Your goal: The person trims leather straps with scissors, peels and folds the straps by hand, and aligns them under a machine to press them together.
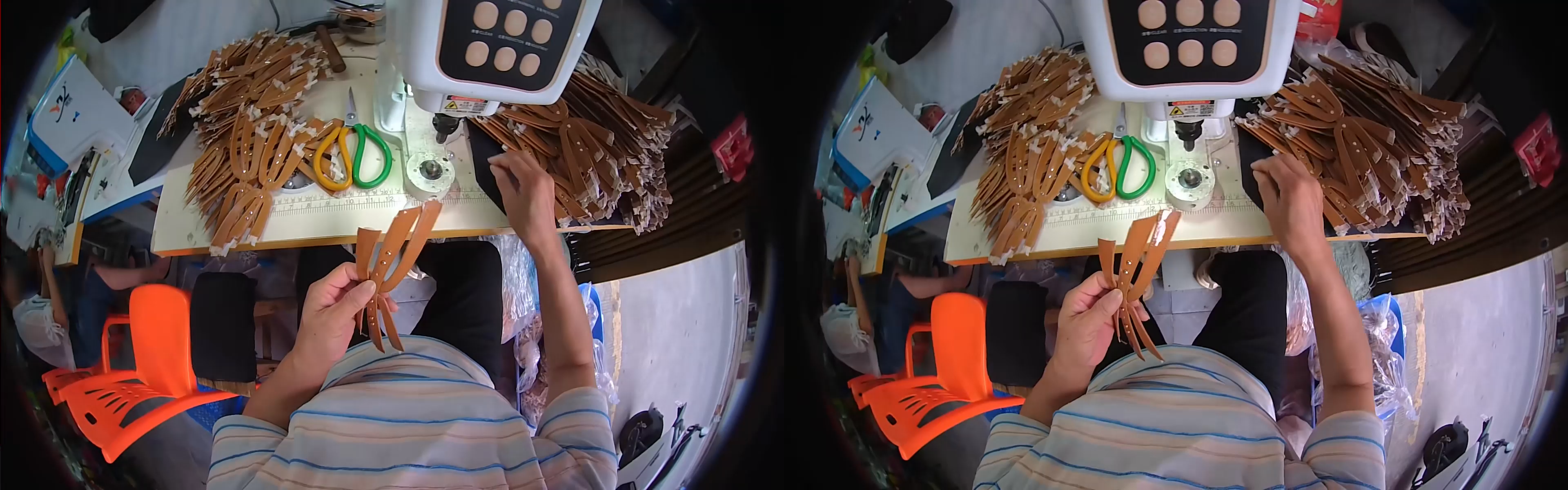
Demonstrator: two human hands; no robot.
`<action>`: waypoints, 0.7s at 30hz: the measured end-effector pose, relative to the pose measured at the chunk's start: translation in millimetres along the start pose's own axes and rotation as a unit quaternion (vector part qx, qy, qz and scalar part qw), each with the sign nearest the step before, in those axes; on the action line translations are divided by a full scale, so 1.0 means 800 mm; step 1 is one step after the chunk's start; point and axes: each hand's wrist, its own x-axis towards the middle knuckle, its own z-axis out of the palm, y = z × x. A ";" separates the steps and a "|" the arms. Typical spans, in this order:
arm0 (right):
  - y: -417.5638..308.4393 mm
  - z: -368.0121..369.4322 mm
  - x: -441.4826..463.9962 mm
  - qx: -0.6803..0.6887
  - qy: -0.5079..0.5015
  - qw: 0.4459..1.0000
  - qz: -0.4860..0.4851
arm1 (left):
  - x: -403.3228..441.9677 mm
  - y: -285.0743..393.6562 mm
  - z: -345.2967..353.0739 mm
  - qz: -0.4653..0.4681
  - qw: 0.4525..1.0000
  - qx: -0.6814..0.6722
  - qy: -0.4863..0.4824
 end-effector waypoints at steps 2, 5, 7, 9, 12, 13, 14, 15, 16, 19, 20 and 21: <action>0.018 0.001 0.011 -0.043 -0.026 0.999 0.007 | 0.003 0.000 -0.001 -0.007 0.999 -0.041 0.011; 0.023 0.008 0.014 -0.060 -0.048 0.997 0.002 | 0.008 -0.001 -0.007 -0.015 0.997 -0.066 0.023; 0.024 0.012 0.015 -0.051 -0.067 0.996 -0.013 | 0.009 -0.002 -0.011 -0.026 0.996 -0.078 0.036; 0.026 0.008 0.018 -0.069 -0.046 0.997 -0.001 | 0.010 0.001 -0.013 -0.024 0.996 -0.081 0.037; 0.032 -0.003 0.023 -0.107 -0.005 0.994 0.019 | 0.013 0.006 -0.016 -0.017 0.995 -0.089 0.039; 0.036 -0.009 0.022 -0.117 -0.001 0.993 0.029 | 0.014 0.007 -0.019 -0.009 0.995 -0.089 0.044; 0.041 -0.014 0.019 -0.127 0.002 0.991 0.039 | 0.015 0.007 -0.022 -0.002 0.995 -0.091 0.050; 0.043 -0.017 0.018 -0.135 0.004 0.990 0.050 | 0.015 0.006 -0.023 0.005 0.994 -0.091 0.057; 0.043 -0.016 0.018 -0.137 0.004 0.989 0.050 | 0.016 0.005 -0.023 0.004 0.994 -0.092 0.056; 0.040 -0.012 0.017 -0.168 -0.028 0.985 0.023 | 0.022 0.000 -0.025 -0.004 0.994 -0.096 0.053; 0.041 -0.012 0.017 -0.169 -0.026 0.985 0.024 | 0.023 0.001 -0.026 -0.005 0.994 -0.094 0.051; 0.042 -0.011 0.017 -0.180 -0.029 0.983 0.011 | 0.023 0.001 -0.028 -0.002 0.994 -0.093 0.056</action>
